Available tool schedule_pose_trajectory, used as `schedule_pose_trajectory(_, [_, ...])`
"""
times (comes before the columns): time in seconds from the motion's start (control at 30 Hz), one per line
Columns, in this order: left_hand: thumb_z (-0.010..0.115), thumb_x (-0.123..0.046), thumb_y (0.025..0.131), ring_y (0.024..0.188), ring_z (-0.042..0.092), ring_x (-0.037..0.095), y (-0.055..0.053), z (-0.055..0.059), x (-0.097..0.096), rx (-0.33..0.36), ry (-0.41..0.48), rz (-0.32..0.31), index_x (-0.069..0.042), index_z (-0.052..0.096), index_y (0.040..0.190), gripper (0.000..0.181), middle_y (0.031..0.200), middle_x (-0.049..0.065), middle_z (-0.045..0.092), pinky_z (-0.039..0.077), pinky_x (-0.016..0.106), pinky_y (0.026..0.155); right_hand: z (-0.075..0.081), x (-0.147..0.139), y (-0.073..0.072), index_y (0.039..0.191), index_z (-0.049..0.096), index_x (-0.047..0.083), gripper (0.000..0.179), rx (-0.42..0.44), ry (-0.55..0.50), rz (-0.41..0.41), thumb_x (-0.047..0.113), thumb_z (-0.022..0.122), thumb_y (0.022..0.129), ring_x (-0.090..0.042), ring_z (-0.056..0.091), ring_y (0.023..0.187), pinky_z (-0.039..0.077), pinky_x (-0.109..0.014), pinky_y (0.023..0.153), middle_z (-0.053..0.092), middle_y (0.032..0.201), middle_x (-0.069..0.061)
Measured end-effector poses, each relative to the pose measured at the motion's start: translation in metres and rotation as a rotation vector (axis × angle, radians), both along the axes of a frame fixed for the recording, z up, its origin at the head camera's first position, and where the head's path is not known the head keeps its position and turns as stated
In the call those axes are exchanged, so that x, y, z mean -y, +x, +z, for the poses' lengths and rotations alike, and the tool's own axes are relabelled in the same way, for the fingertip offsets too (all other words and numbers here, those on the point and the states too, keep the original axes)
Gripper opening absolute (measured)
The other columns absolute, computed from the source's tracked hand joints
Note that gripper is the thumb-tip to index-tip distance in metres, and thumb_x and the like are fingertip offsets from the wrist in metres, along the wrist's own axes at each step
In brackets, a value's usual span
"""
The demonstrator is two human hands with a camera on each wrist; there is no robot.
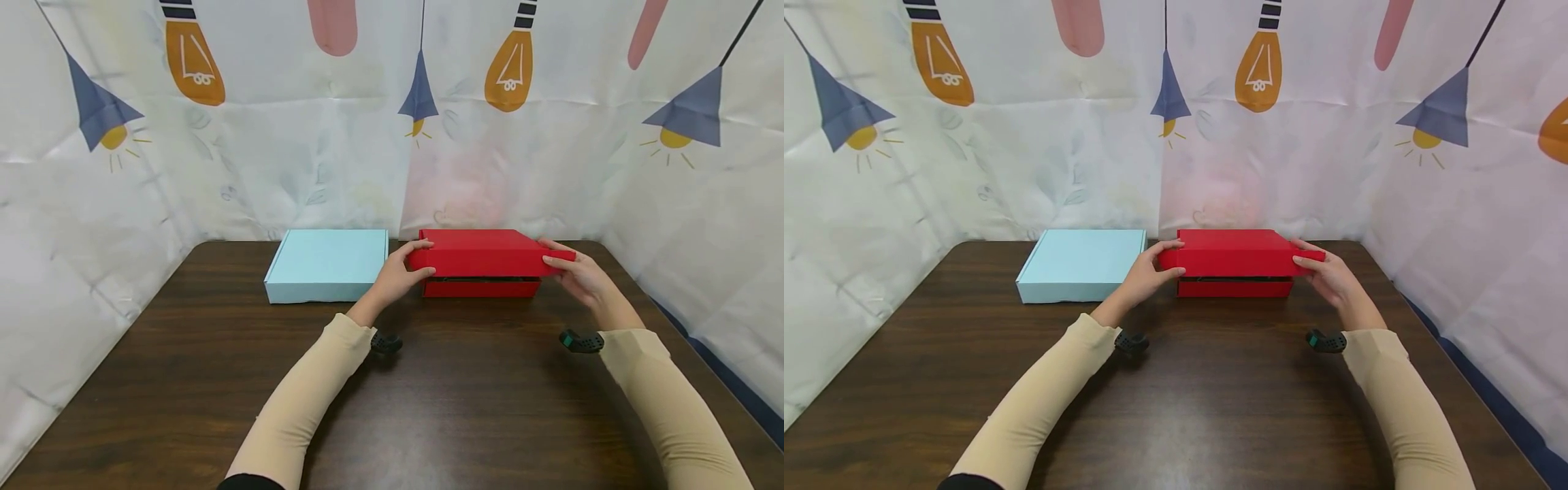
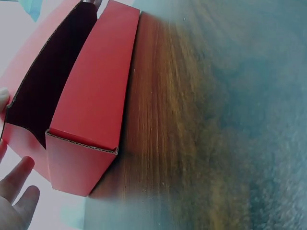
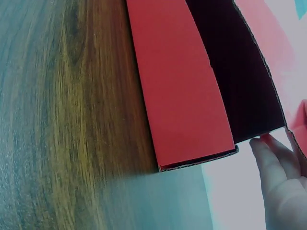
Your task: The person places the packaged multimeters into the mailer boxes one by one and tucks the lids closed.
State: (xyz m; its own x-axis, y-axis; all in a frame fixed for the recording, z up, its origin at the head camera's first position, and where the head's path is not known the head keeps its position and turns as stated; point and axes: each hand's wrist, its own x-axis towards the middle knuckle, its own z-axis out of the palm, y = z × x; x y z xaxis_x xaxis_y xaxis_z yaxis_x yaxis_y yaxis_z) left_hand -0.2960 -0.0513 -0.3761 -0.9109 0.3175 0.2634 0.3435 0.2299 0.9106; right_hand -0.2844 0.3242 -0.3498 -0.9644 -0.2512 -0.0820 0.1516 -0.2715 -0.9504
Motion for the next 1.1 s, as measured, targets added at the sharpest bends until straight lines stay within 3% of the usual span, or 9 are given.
schedule_pose_trajectory(0.2, [0.072, -0.013, 0.097, 0.122, 0.054, 0.027, 0.001, -0.002, 0.002, -0.027, -0.046, -0.004, -0.013, 0.056, 0.145, 0.051, 0.147, 0.009, 0.051, 0.055, 0.038, 0.092, -0.005, -0.008, -0.006, 0.127, 0.072, 0.021, 0.034, -0.001, 0.053, 0.019, 0.003, 0.055, 0.105, -0.011, 0.067, 0.103, 0.055, -0.022, 0.088, 0.070, 0.118, 0.006])
schedule_pose_trajectory(0.33, [0.073, -0.012, 0.096, 0.122, 0.053, 0.026, 0.003, -0.003, 0.004, -0.049, -0.087, 0.003, -0.012, 0.058, 0.144, 0.050, 0.146, 0.009, 0.054, 0.054, 0.038, 0.091, -0.009, -0.012, -0.008, 0.129, 0.070, 0.024, 0.033, -0.008, 0.151, 0.008, 0.006, 0.059, 0.104, -0.011, 0.067, 0.102, 0.055, -0.022, 0.088, 0.067, 0.119, 0.006])
schedule_pose_trajectory(0.47, [0.073, -0.011, 0.096, 0.125, 0.052, 0.026, 0.004, -0.004, 0.004, -0.054, -0.108, 0.003, -0.012, 0.059, 0.142, 0.049, 0.145, 0.009, 0.055, 0.053, 0.040, 0.096, -0.011, -0.014, -0.008, 0.143, 0.061, 0.021, 0.042, -0.011, 0.226, 0.009, 0.009, 0.061, 0.103, -0.010, 0.064, 0.107, 0.054, -0.023, 0.092, 0.061, 0.126, 0.007])
schedule_pose_trajectory(0.63, [0.073, -0.011, 0.096, 0.126, 0.052, 0.026, 0.005, -0.006, 0.002, -0.066, -0.166, -0.015, -0.009, 0.059, 0.142, 0.048, 0.151, 0.007, 0.051, 0.051, 0.039, 0.099, -0.009, -0.020, -0.006, 0.158, 0.041, 0.009, 0.060, -0.078, 0.475, 0.020, 0.020, 0.064, 0.104, -0.008, 0.061, 0.110, 0.054, -0.024, 0.092, 0.058, 0.127, 0.014])
schedule_pose_trajectory(0.77, [0.073, -0.010, 0.096, 0.125, 0.052, 0.025, 0.006, -0.007, 0.000, -0.063, -0.185, -0.009, -0.009, 0.059, 0.142, 0.048, 0.151, 0.006, 0.052, 0.051, 0.038, 0.098, -0.006, -0.024, -0.005, 0.158, 0.039, 0.008, 0.065, -0.112, 0.641, 0.030, 0.030, 0.066, 0.102, -0.010, 0.058, 0.112, 0.054, -0.026, 0.093, 0.058, 0.128, 0.018])
schedule_pose_trajectory(1.0, [0.071, -0.012, 0.098, 0.135, 0.047, 0.026, 0.008, -0.008, 0.000, -0.041, -0.199, 0.000, -0.011, 0.059, 0.144, 0.048, 0.158, 0.004, 0.045, 0.048, 0.041, 0.104, -0.005, -0.024, -0.003, 0.157, 0.041, 0.008, 0.067, -0.133, 0.731, 0.046, 0.034, 0.067, 0.101, -0.016, 0.054, 0.115, 0.054, -0.030, 0.092, 0.048, 0.145, -0.002])
schedule_pose_trajectory(1.1, [0.070, -0.015, 0.098, 0.141, 0.042, 0.026, 0.009, -0.008, -0.001, -0.032, -0.221, 0.010, -0.013, 0.057, 0.146, 0.050, 0.160, 0.003, 0.042, 0.047, 0.043, 0.106, -0.005, -0.023, -0.003, 0.156, 0.044, 0.009, 0.066, -0.171, 0.772, 0.048, 0.035, 0.068, 0.100, -0.014, 0.058, 0.108, 0.055, -0.031, 0.084, 0.051, 0.145, -0.003])
